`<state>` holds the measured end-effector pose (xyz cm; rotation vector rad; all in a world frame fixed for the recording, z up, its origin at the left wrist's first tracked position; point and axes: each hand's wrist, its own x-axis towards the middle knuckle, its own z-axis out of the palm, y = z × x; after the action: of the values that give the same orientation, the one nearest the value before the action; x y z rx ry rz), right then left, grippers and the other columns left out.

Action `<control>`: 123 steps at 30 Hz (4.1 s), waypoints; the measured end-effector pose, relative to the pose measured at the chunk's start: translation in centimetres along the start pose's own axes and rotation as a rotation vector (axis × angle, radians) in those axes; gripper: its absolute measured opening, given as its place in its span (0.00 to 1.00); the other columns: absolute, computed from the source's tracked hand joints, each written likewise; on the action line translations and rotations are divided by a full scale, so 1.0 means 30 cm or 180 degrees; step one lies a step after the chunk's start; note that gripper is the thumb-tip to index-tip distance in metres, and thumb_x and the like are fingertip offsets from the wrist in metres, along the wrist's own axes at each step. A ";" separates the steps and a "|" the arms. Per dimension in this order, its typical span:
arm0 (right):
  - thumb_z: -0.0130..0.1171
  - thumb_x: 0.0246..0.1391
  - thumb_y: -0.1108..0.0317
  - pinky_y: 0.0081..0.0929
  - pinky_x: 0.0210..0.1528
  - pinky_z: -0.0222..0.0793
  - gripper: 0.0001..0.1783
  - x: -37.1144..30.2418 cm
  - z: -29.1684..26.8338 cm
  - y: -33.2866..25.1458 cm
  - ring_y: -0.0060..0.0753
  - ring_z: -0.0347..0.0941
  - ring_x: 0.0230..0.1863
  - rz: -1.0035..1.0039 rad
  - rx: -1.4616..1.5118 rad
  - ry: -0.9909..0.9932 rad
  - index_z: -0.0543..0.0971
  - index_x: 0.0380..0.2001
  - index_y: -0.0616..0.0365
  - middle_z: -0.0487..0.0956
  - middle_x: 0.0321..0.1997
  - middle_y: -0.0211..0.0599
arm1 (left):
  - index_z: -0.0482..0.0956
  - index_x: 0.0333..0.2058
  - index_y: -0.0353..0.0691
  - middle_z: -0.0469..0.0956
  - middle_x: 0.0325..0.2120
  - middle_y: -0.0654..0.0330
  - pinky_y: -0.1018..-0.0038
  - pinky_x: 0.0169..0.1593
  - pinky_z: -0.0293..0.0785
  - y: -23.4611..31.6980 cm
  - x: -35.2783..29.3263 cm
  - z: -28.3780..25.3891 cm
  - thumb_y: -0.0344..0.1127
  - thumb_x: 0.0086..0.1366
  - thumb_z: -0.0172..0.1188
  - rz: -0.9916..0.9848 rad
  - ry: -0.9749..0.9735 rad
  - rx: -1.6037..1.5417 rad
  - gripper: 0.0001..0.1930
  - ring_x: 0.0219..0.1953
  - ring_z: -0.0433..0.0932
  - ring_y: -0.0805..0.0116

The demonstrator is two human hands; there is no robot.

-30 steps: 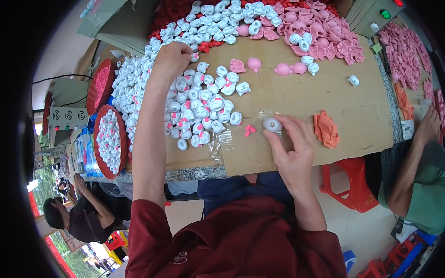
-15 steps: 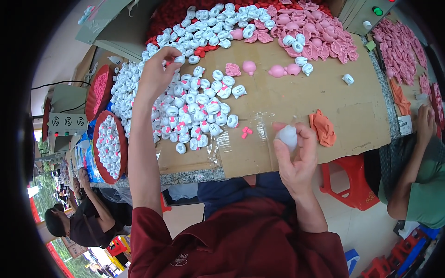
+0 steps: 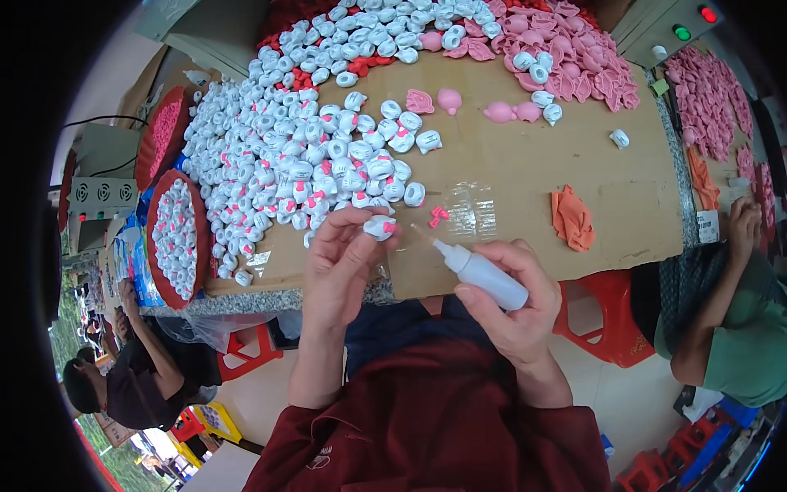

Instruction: Gluing small pink decorative pieces onto white toy components in a factory setting.

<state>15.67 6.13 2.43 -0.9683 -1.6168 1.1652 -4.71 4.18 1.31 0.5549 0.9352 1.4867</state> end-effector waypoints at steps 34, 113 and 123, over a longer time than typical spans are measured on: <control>0.66 0.36 0.74 0.14 0.26 0.57 0.19 0.012 -0.015 0.015 0.17 0.63 0.25 -0.0079 0.0280 0.0481 0.75 0.36 0.65 0.71 0.26 0.30 | 0.70 0.39 0.34 0.75 0.37 0.54 0.78 0.36 0.73 0.041 0.037 0.027 0.18 0.53 0.55 -0.0660 -0.0217 -0.0578 0.14 0.35 0.76 0.68; 0.67 0.36 0.69 0.14 0.24 0.58 0.17 -0.047 0.022 0.006 0.18 0.65 0.23 0.0260 0.0206 0.0364 0.78 0.32 0.66 0.73 0.22 0.32 | 0.69 0.45 0.33 0.73 0.40 0.54 0.74 0.45 0.73 -0.085 -0.083 0.006 0.23 0.59 0.51 -0.0322 -0.0018 -0.0701 0.14 0.41 0.74 0.65; 0.63 0.39 0.68 0.12 0.25 0.55 0.17 -0.042 0.018 0.000 0.17 0.62 0.23 0.0346 0.0169 0.0361 0.77 0.32 0.70 0.70 0.21 0.30 | 0.69 0.45 0.35 0.72 0.42 0.54 0.72 0.47 0.72 -0.092 -0.077 0.001 0.23 0.60 0.50 -0.0274 -0.0058 -0.0618 0.14 0.42 0.74 0.63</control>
<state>15.51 4.82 2.08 -1.0797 -1.4520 1.1981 -2.73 1.79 -0.48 0.3815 0.7807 1.4732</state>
